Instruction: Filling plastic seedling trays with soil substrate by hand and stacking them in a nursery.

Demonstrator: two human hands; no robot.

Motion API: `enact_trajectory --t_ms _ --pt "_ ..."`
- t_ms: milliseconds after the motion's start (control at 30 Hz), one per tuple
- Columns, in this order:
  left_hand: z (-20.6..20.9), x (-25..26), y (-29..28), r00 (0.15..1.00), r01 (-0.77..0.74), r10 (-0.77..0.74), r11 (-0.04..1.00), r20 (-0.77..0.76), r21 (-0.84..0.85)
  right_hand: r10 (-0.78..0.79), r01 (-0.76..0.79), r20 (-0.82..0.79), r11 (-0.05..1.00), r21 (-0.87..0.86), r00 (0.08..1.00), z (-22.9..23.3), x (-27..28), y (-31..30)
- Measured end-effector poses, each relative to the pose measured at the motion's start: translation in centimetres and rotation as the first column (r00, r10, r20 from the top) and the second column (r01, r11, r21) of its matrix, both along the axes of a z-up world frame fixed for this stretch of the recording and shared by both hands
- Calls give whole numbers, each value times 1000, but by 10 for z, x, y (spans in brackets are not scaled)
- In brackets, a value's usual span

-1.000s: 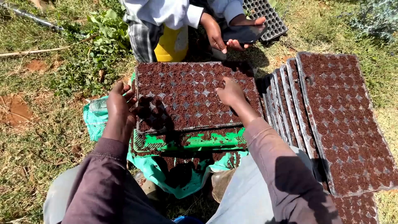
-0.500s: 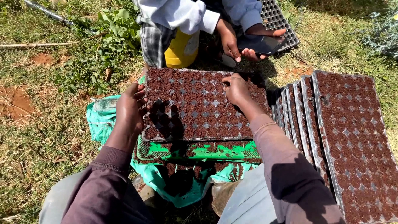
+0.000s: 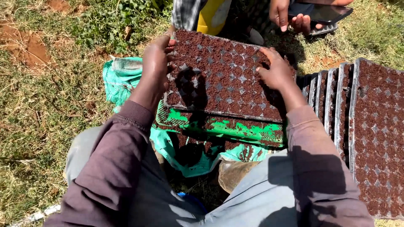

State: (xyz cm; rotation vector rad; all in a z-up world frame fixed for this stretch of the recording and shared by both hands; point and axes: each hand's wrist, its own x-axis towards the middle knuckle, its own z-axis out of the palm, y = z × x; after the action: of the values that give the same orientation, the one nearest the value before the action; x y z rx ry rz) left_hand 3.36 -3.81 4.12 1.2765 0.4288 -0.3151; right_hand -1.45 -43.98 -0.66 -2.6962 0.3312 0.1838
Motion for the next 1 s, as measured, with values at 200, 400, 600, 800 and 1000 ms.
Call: enact_trajectory --t_ms 200,400,600,800,1000 --pt "-16 4 -7 999 2 -2 1000 51 5 25 -15 -350 999 31 937 62 -81 144" --pt "-12 -1 -15 999 -21 19 999 43 36 566 -691 -726 702 174 391 -174 -178 241" --pt "-7 2 -12 993 -31 22 997 112 73 568 -449 -251 797 403 784 -292 -185 259" --pt "-6 18 -21 991 1 -8 999 136 48 216 -153 -527 975 161 822 -265 -191 330" --pt "2 27 -1 983 68 -70 998 169 18 171 139 -777 939 315 606 -266 -162 297"
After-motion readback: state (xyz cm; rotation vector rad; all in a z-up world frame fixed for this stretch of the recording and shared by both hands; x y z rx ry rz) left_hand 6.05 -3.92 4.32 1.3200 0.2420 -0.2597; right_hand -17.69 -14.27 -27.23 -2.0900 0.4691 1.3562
